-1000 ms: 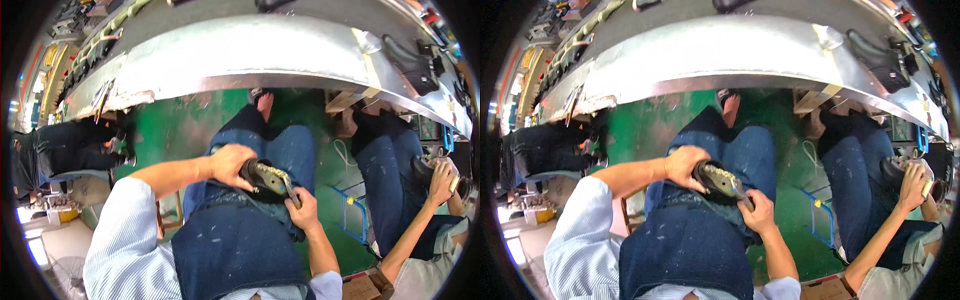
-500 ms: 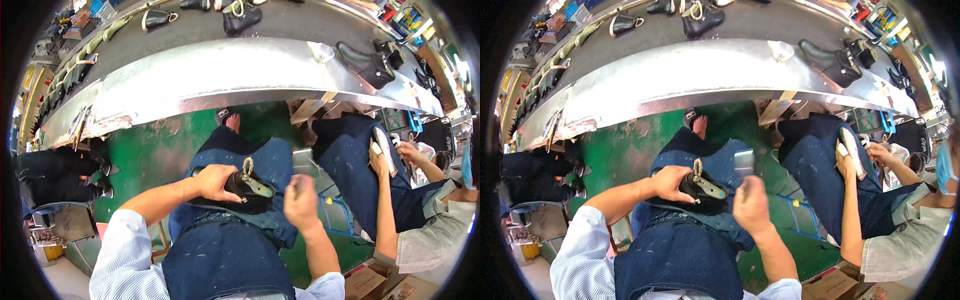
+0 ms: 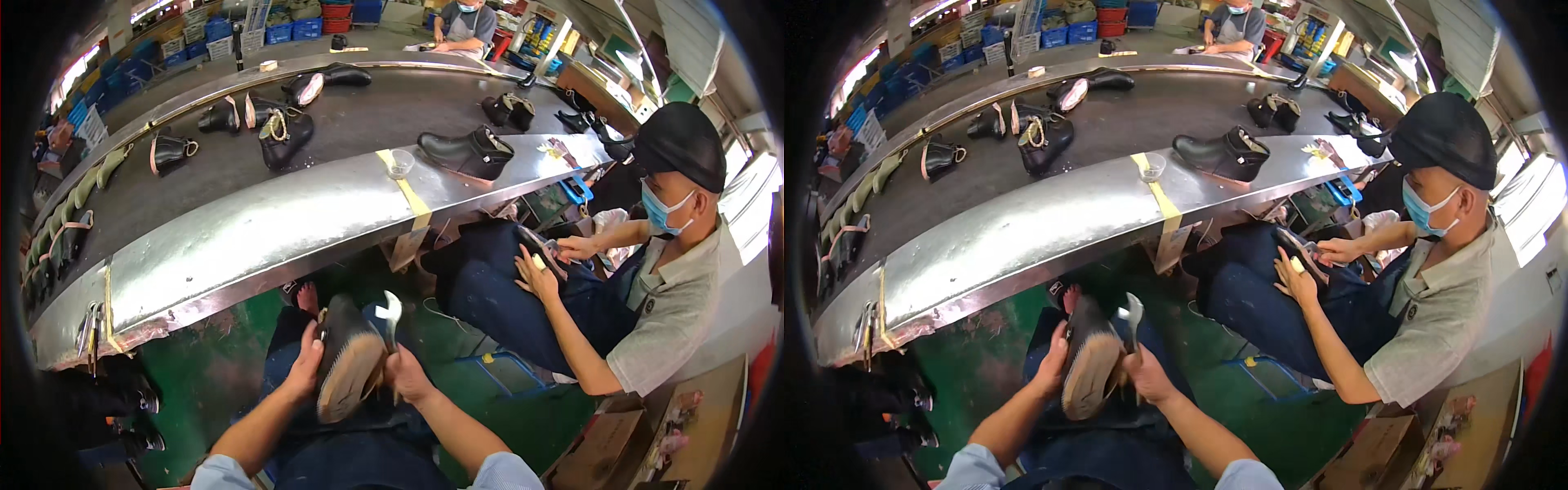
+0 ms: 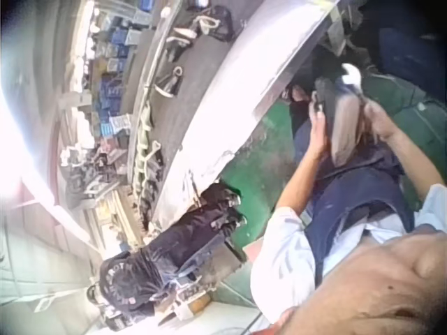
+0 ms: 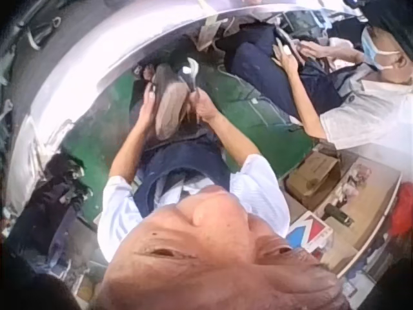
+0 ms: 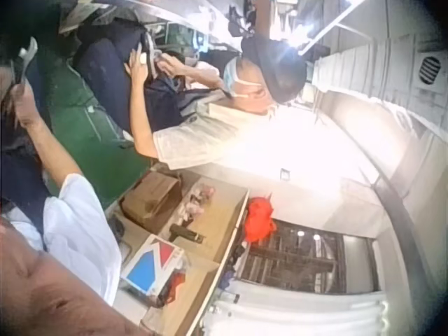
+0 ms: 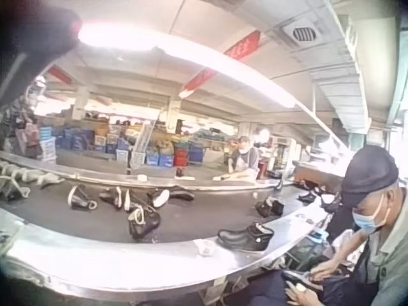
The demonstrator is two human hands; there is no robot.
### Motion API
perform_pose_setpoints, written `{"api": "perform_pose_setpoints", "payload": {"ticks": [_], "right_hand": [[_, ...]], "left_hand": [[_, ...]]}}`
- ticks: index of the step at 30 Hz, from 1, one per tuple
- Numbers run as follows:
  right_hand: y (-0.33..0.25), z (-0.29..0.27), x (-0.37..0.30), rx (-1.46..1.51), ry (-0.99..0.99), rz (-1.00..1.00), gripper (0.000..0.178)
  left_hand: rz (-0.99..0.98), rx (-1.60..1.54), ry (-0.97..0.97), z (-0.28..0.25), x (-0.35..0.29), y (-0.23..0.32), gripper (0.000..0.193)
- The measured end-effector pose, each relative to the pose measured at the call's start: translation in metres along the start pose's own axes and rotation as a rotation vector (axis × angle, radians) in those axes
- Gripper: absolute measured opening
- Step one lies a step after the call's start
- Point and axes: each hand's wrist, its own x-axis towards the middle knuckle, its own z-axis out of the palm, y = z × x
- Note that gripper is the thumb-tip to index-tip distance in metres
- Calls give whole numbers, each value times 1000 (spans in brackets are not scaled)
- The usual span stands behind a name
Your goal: The person is lasting shoes by manually pulling and securing the upper over the last using lasting pincers.
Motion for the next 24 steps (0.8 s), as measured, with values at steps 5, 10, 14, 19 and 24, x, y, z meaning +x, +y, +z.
{"api": "perform_pose_setpoints", "payload": {"ticks": [5,10,14,19,24], "right_hand": [[-6,4,27,-916,103,16,59],[-17,9,20,-890,10,10,51],[-5,-3,21,-764,-55,61,42],[-5,16,22,-707,5,16,40],[-15,28,21,-1005,98,-183,42]], "left_hand": [[330,251,23,15,25,-16,92],[211,403,-89,9,33,24,102],[164,521,-269,-3,32,43,89],[124,559,-353,-7,42,69,70],[157,679,-331,2,39,43,66]]}}
